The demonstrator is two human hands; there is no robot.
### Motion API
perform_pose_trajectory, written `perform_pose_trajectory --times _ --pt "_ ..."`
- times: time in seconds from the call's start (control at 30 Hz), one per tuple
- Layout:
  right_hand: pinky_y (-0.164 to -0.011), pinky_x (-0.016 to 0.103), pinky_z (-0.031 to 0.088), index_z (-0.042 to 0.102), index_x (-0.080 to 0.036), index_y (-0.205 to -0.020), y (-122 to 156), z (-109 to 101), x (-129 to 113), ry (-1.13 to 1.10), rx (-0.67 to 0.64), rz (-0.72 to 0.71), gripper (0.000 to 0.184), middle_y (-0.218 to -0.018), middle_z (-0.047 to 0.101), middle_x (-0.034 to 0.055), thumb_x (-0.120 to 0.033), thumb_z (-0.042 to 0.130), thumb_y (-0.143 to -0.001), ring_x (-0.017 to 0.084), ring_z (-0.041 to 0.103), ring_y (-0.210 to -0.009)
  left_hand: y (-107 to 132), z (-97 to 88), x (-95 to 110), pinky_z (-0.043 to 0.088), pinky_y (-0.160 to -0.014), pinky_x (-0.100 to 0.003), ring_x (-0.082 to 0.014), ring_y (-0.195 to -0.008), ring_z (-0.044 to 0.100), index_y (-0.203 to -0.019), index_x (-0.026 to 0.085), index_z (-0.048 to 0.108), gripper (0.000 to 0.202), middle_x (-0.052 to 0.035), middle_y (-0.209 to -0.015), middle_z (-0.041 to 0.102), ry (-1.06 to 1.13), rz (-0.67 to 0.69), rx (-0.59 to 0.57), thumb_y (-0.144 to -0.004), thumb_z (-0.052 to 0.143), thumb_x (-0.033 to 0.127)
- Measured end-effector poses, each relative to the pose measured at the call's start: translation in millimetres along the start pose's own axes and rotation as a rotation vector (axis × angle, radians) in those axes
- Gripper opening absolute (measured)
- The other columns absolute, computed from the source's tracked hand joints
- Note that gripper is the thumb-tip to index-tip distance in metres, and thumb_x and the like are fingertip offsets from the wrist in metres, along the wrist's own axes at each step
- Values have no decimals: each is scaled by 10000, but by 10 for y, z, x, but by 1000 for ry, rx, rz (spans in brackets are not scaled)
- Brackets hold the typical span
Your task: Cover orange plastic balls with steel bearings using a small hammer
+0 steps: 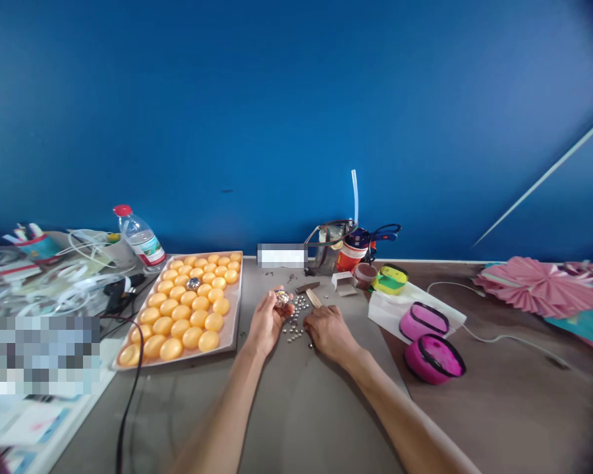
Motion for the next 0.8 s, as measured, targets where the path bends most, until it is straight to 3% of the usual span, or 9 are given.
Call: perform_pose_trajectory --times 0.3,0.57,0.7,0.8 --pt "-786 326 256 642 -186 -839 41 -76 -89 -19 -34 -68 182 -869 648 76 -279 485 -849 206 524 -859 -41 -34 -31 488 -636 -287 -142 -605 621 -1045 110 567 377 -100 -823 681 -2 11 10 -749 653 328" --pt "-757 320 294 606 -181 -753 49 69 -126 -50 131 -96 152 -833 614 73 -148 473 -818 190 528 -809 -16 4 -10 487 -623 -276 -139 -588 616 -1018 122 577 368 -86 -803 683 -2 5 13 -728 670 329" --pt "-744 297 344 579 -182 -737 32 4 -113 -327 283 -50 168 -832 608 66 -98 442 -785 184 550 -823 -20 3 -17 488 -638 -278 -134 -599 612 -1002 136 591 330 -72 -802 683 -1 3 28 -741 655 326" --pt "-622 260 381 557 -195 -737 15 -30 -104 -662 304 94 151 -694 603 26 -105 436 -746 158 559 -659 -22 5 -21 484 -645 -278 -134 -611 609 -986 136 602 306 -66 -798 679 -6 5 23 -749 644 325"
Point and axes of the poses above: each hand's wrist, its own y-axis away from the middle knuckle, its own z-axis out of the palm, x = y × z, the point moved 1 cm from there along -y, towards the middle knuckle
